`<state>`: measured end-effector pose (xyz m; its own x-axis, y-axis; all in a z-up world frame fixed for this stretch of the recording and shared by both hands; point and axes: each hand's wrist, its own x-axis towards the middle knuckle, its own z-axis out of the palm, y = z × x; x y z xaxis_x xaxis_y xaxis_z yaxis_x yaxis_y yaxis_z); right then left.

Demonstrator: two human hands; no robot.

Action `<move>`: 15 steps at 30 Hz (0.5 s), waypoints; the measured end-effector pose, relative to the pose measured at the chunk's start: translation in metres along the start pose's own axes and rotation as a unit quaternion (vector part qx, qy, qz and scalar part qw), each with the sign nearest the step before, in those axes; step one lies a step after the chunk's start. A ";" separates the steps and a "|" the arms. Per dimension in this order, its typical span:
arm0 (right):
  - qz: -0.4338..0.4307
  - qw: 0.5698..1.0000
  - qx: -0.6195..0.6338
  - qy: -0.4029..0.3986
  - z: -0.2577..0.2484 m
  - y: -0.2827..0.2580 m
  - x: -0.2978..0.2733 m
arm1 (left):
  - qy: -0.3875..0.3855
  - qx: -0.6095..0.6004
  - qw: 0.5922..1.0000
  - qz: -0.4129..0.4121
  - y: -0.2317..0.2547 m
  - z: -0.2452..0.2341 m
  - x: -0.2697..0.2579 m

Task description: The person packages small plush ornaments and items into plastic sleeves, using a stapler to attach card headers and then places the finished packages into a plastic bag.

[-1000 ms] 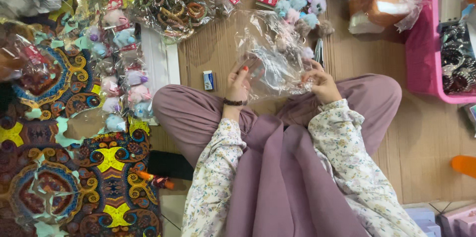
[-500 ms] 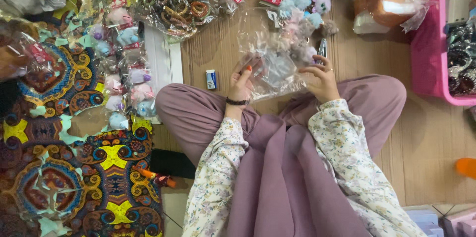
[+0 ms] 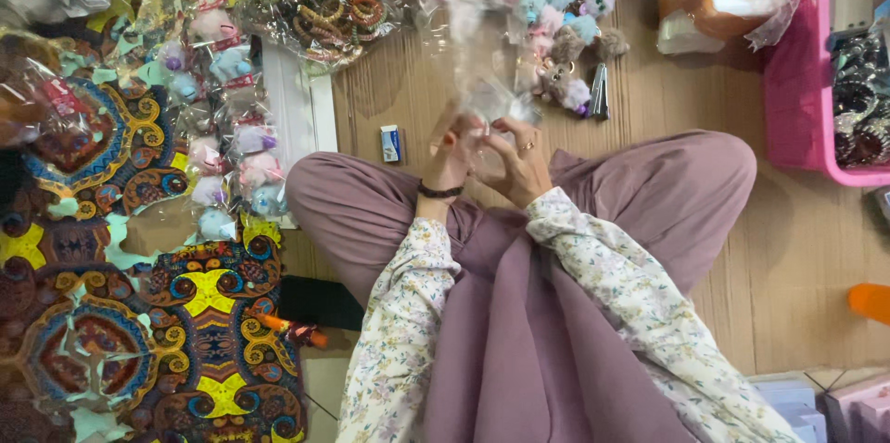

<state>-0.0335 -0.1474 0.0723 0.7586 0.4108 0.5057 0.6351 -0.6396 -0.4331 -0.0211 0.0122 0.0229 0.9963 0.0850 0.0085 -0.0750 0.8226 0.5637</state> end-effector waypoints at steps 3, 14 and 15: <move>0.047 0.991 0.122 0.040 0.004 -0.006 0.001 | -0.024 -0.070 0.990 -0.118 0.009 0.002 0.001; 0.458 0.568 0.654 0.201 -0.016 0.038 -0.034 | 0.221 0.414 0.848 -0.245 0.004 0.008 0.006; 0.457 0.568 0.654 0.201 -0.016 0.041 -0.037 | 0.222 0.414 0.848 -0.245 0.008 0.016 0.003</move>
<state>-0.0376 -0.1991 0.0475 0.9309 -0.0547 -0.3612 -0.2331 0.6724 -0.7025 -0.0177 0.0097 0.0404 0.7729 0.2013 -0.6018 0.5806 0.1585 0.7986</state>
